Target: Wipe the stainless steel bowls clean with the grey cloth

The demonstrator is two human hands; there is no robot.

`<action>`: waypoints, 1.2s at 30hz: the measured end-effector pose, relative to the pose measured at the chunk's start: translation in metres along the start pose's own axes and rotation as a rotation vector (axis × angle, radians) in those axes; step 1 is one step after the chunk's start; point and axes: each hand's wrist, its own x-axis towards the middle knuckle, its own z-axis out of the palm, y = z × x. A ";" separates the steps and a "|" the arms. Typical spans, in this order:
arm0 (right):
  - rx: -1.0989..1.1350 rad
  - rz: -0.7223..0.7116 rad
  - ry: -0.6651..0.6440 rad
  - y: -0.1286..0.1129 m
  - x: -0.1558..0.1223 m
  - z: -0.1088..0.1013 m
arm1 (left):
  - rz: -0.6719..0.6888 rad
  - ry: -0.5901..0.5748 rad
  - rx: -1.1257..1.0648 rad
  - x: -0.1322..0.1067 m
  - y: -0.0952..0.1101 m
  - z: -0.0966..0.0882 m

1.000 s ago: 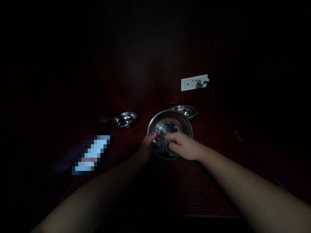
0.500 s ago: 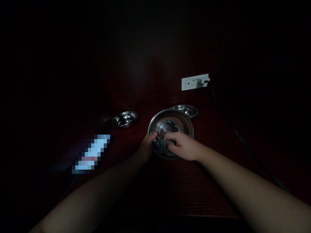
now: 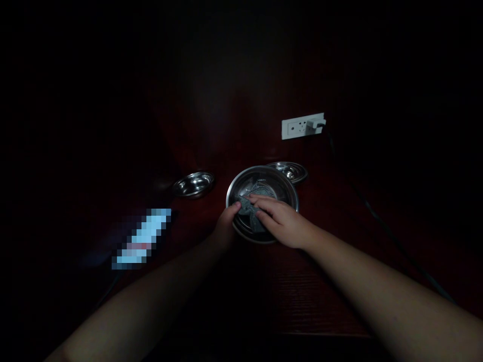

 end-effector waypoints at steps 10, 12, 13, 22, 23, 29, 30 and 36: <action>-0.059 0.008 0.036 0.001 -0.001 -0.002 | -0.050 0.046 0.048 -0.002 0.000 -0.001; -0.058 0.005 0.028 0.001 0.000 -0.002 | -0.037 0.043 0.045 -0.002 0.001 0.001; -0.058 0.006 0.025 0.001 0.000 -0.002 | -0.031 0.043 0.044 -0.003 0.001 0.002; -0.020 -0.034 -0.092 0.000 -0.001 -0.001 | -0.044 0.029 0.009 0.001 0.000 0.003; -0.011 -0.036 -0.100 -0.001 -0.001 -0.001 | -0.054 0.046 0.016 0.001 0.001 0.003; -0.009 -0.009 -0.081 -0.001 -0.002 -0.002 | -0.041 0.088 0.039 0.000 0.002 0.004; -0.010 -0.011 -0.081 0.000 -0.003 -0.002 | -0.043 0.082 0.031 0.001 0.001 0.003; 0.008 -0.043 -0.091 0.000 -0.004 0.001 | -0.063 0.080 0.014 0.005 -0.004 -0.003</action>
